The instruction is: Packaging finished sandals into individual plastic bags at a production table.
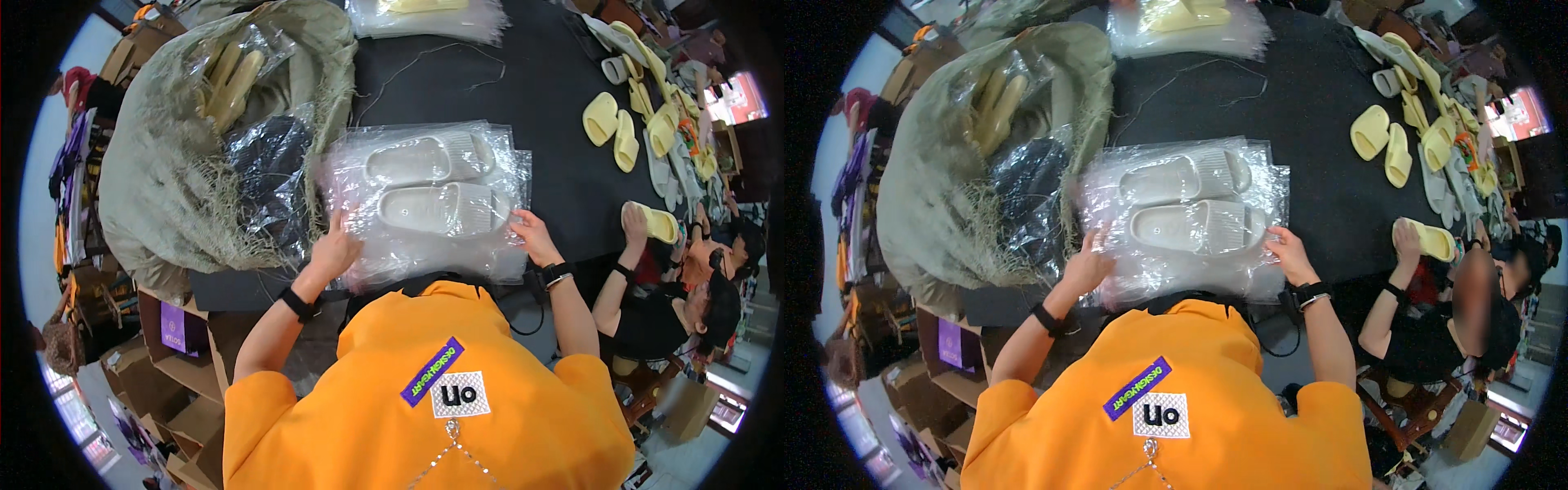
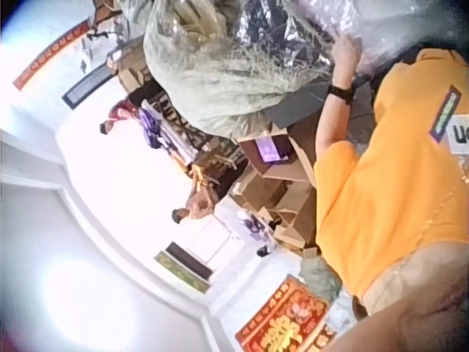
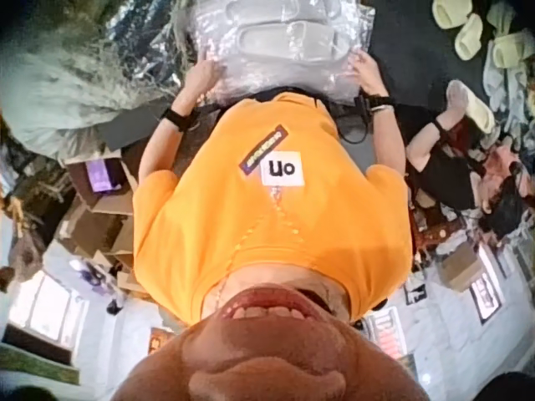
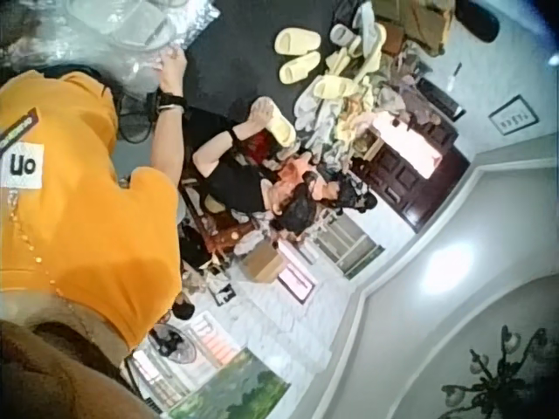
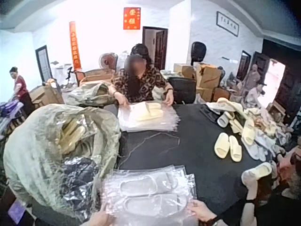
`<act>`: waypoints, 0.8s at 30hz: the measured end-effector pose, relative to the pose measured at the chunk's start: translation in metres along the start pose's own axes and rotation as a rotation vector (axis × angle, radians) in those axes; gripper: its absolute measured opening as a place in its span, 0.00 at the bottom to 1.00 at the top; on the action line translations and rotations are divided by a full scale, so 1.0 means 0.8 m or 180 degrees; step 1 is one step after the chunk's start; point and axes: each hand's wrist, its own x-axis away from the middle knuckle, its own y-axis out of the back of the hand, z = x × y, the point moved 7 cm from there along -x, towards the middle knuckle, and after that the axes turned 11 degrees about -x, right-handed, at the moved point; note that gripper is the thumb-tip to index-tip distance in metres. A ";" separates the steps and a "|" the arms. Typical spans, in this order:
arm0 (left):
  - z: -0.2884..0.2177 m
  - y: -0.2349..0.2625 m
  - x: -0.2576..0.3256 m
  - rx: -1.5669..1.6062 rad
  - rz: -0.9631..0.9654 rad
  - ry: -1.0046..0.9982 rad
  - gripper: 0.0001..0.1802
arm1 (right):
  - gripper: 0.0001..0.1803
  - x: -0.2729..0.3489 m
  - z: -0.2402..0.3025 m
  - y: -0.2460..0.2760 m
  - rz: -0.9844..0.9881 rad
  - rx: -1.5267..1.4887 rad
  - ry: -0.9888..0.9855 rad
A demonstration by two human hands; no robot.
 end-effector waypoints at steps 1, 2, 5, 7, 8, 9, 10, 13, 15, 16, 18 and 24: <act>0.007 0.005 -0.005 -0.0358 0.0398 0.0175 0.34 | 0.21 0.000 0.001 0.006 -0.0046 0.0109 0.0054; 0.014 0.011 -0.008 -0.0707 0.0792 0.0349 0.32 | 0.20 0.002 0.004 0.010 -0.0096 0.0222 0.0114; -0.014 0.056 -0.022 -0.0608 0.0325 -0.0108 0.23 | 0.18 0.014 0.009 0.005 -0.0345 0.0324 -0.0120; -0.035 0.059 -0.041 -0.0590 0.0296 -0.0615 0.25 | 0.16 0.009 0.001 0.011 -0.0416 0.0386 -0.0215; -0.049 0.060 -0.053 -0.0622 0.0040 -0.0890 0.25 | 0.14 0.003 0.002 0.006 -0.0319 0.0342 -0.0117; -0.063 0.056 -0.065 -0.0652 -0.0215 -0.1165 0.26 | 0.13 0.002 0.001 0.007 -0.0326 0.0392 -0.0122; -0.076 0.054 -0.078 -0.0704 -0.0492 -0.1435 0.27 | 0.12 0.000 0.008 0.001 -0.0316 0.0432 -0.0106; -0.098 0.026 -0.104 -0.0896 -0.0934 -0.1541 0.32 | 0.13 -0.013 0.018 0.001 -0.0288 0.0627 0.0147; -0.126 0.024 -0.133 -0.0827 -0.1064 -0.1665 0.34 | 0.16 -0.022 0.017 0.007 -0.0361 0.0231 0.0426; -0.138 0.020 -0.139 -0.0681 -0.1000 -0.1688 0.35 | 0.17 -0.020 0.014 0.002 -0.0358 0.0050 0.0345; -0.158 0.012 -0.147 -0.0558 -0.0776 -0.1558 0.37 | 0.17 -0.020 0.018 -0.017 -0.0128 0.0131 0.0369; -0.171 -0.015 -0.177 -0.0873 -0.0760 -0.1208 0.25 | 0.16 -0.007 0.025 -0.049 0.0049 0.0807 0.0108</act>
